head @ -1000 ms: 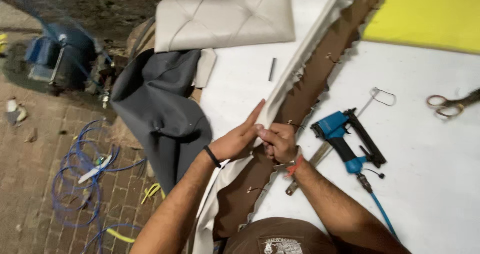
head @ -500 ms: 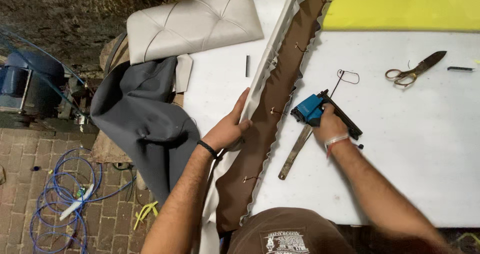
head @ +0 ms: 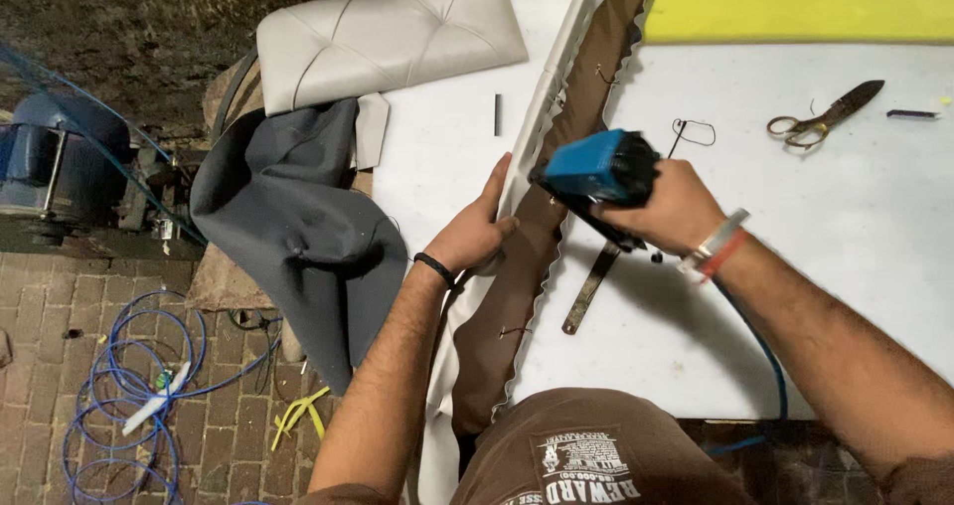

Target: The person stretches a white tufted fabric panel over a long wooden frame on a workbench and staples it in place with a pneumatic staple gun, working along the edge. They then trim excess fabric with scissors and pull loose fabric pieces from the frame by hand.

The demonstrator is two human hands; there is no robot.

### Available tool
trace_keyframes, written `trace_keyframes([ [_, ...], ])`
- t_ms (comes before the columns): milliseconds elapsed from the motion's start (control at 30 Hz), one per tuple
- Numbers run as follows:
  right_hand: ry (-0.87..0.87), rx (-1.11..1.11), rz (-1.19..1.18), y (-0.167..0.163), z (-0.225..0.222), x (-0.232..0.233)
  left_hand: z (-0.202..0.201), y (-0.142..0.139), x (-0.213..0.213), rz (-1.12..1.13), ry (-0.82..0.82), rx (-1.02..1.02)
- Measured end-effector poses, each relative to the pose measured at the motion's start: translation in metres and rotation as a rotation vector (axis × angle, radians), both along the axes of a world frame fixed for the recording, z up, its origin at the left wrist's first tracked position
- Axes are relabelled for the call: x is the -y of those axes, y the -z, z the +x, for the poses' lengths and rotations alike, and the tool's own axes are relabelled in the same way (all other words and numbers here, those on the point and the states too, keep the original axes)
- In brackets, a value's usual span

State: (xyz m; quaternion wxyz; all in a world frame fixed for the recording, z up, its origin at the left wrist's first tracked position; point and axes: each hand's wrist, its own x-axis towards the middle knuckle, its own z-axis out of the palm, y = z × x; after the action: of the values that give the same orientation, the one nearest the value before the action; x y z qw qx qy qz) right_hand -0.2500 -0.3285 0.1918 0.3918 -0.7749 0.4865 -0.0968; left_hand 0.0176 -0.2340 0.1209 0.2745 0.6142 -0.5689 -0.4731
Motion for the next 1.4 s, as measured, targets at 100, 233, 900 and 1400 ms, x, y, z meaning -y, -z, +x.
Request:
trace_keyframes([
  [100,-0.004,-0.063,-0.01,-0.001,0.016,0.006,-0.002,-0.001,0.0,-0.013,-0.01,0.014],
  [233,-0.05,-0.058,-0.109,0.003,0.012,0.009,-0.002,-0.009,0.001,0.038,0.003,0.056],
  [900,-0.181,0.027,-0.049,0.004,0.015,-0.031,-0.002,-0.007,-0.006,-0.038,0.04,0.003],
  [1400,-0.12,0.067,0.078,0.024,0.002,-0.057,0.007,-0.008,-0.061,-0.114,0.095,-0.281],
])
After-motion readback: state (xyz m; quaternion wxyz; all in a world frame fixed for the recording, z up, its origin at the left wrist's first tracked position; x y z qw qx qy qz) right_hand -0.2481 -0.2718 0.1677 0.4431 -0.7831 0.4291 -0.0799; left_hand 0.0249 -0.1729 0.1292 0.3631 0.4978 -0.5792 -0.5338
